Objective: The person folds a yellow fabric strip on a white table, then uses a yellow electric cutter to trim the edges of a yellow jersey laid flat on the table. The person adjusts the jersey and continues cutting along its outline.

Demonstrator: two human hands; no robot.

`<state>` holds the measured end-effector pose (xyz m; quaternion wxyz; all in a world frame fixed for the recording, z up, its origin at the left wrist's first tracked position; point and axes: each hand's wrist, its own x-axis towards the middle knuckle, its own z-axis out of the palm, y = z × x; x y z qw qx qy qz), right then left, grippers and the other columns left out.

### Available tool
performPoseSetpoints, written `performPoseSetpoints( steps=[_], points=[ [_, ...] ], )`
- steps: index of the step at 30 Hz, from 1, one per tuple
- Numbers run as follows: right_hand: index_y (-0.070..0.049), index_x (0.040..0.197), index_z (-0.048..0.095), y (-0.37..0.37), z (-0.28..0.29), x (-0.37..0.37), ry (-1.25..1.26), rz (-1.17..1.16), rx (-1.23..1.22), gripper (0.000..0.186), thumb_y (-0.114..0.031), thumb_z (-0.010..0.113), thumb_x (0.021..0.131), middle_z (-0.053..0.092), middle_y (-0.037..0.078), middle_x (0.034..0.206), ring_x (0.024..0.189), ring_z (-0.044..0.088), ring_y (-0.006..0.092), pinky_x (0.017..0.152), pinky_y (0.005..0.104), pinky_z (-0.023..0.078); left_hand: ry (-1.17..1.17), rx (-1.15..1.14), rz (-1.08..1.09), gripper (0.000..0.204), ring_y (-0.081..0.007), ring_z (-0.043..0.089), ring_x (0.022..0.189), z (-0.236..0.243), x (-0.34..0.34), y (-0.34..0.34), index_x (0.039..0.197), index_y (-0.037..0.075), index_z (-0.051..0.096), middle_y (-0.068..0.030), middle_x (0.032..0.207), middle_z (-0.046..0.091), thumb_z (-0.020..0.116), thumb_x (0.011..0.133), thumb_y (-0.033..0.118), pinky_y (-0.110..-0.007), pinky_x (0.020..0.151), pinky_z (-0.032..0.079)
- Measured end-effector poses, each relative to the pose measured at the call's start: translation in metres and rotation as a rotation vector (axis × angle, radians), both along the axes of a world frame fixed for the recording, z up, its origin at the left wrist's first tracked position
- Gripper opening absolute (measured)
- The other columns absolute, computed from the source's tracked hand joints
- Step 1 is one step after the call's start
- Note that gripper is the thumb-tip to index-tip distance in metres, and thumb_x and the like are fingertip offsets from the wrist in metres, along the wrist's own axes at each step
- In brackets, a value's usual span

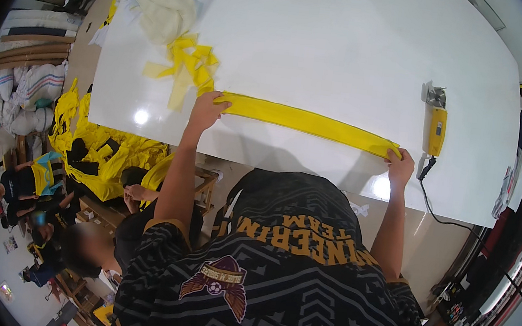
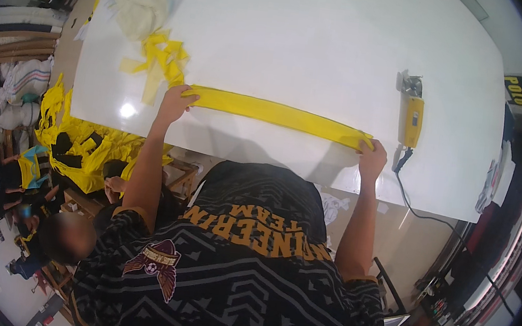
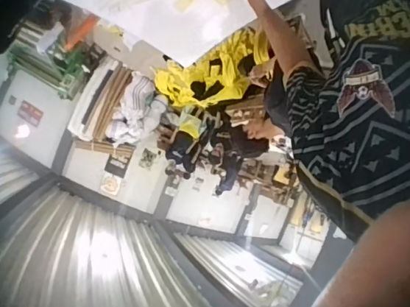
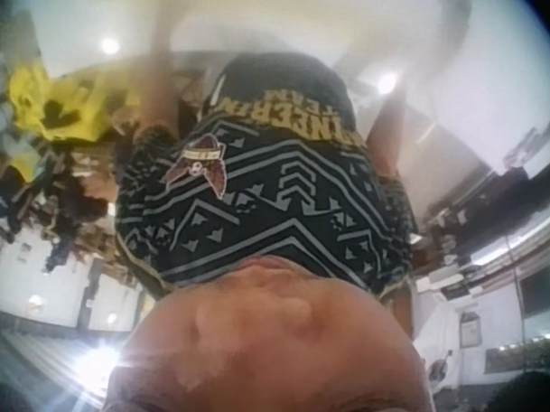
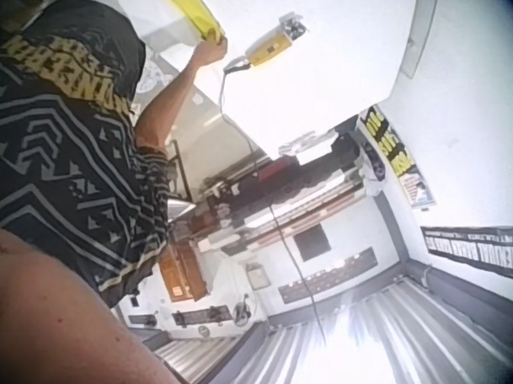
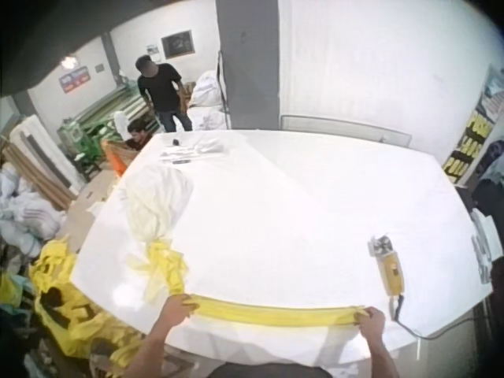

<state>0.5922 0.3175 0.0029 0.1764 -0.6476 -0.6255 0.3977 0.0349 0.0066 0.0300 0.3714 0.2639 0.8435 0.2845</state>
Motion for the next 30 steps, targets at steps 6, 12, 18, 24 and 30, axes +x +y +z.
performPoseSetpoints(
  steps=[6, 12, 18, 24, 30],
  points=[
    [0.006, 0.114, 0.080, 0.000, -0.009, 0.001, -0.071, 0.053, 0.088, 0.028, -0.018, 0.087, 0.100, 0.081, 0.010, 0.088, 0.071, 0.076, 0.0137, 0.066, 0.0301, 0.058, 0.071, -0.021, -0.007, 0.062, -0.0210, 0.073, 0.068, -0.009, 0.001, 0.005, 0.135, -0.012, 0.073, -0.0180, 0.098, 0.079, 0.089, 0.096, 0.034, -0.037, 0.068, 0.059],
    [0.001, 0.121, 0.080, -0.003, -0.002, -0.003, -0.184, 0.036, 0.256, 0.032, -0.016, 0.084, 0.095, 0.086, 0.019, 0.099, 0.087, 0.084, 0.0311, 0.077, 0.0422, 0.063, 0.214, 0.021, -0.050, 0.039, -0.0270, 0.075, 0.071, -0.027, -0.014, -0.003, 0.111, -0.005, 0.073, -0.0172, 0.094, 0.078, 0.090, 0.093, 0.026, -0.042, 0.070, 0.058],
    [-0.002, 0.127, 0.077, -0.002, 0.013, -0.005, -0.252, -0.034, 0.206, 0.033, -0.011, 0.080, 0.095, 0.087, 0.017, 0.100, 0.088, 0.084, 0.0334, 0.080, 0.0445, 0.063, 0.182, 0.015, 0.029, 0.028, -0.0282, 0.076, 0.077, -0.022, -0.020, -0.004, 0.107, -0.002, 0.075, -0.0173, 0.096, 0.080, 0.088, 0.093, 0.019, -0.041, 0.076, 0.059],
    [-0.008, 0.123, 0.080, 0.004, 0.003, 0.002, -0.338, -0.004, 0.310, 0.031, -0.012, 0.080, 0.093, 0.087, 0.016, 0.100, 0.093, 0.084, 0.0371, 0.084, 0.0482, 0.064, 0.268, 0.093, 0.018, 0.025, -0.0359, 0.081, 0.095, -0.038, -0.025, -0.015, 0.106, -0.001, 0.078, -0.0194, 0.102, 0.083, 0.087, 0.090, 0.017, -0.045, 0.087, 0.063],
    [-0.005, 0.126, 0.079, 0.002, 0.014, 0.003, -0.400, 0.051, 0.470, 0.035, -0.017, 0.083, 0.094, 0.084, 0.015, 0.115, 0.089, 0.080, 0.0325, 0.085, 0.0432, 0.062, 0.389, 0.005, 0.216, 0.030, -0.0343, 0.079, 0.091, -0.013, -0.010, -0.009, 0.108, -0.001, 0.079, -0.0181, 0.100, 0.082, 0.089, 0.093, 0.023, -0.045, 0.084, 0.061]
  ],
)
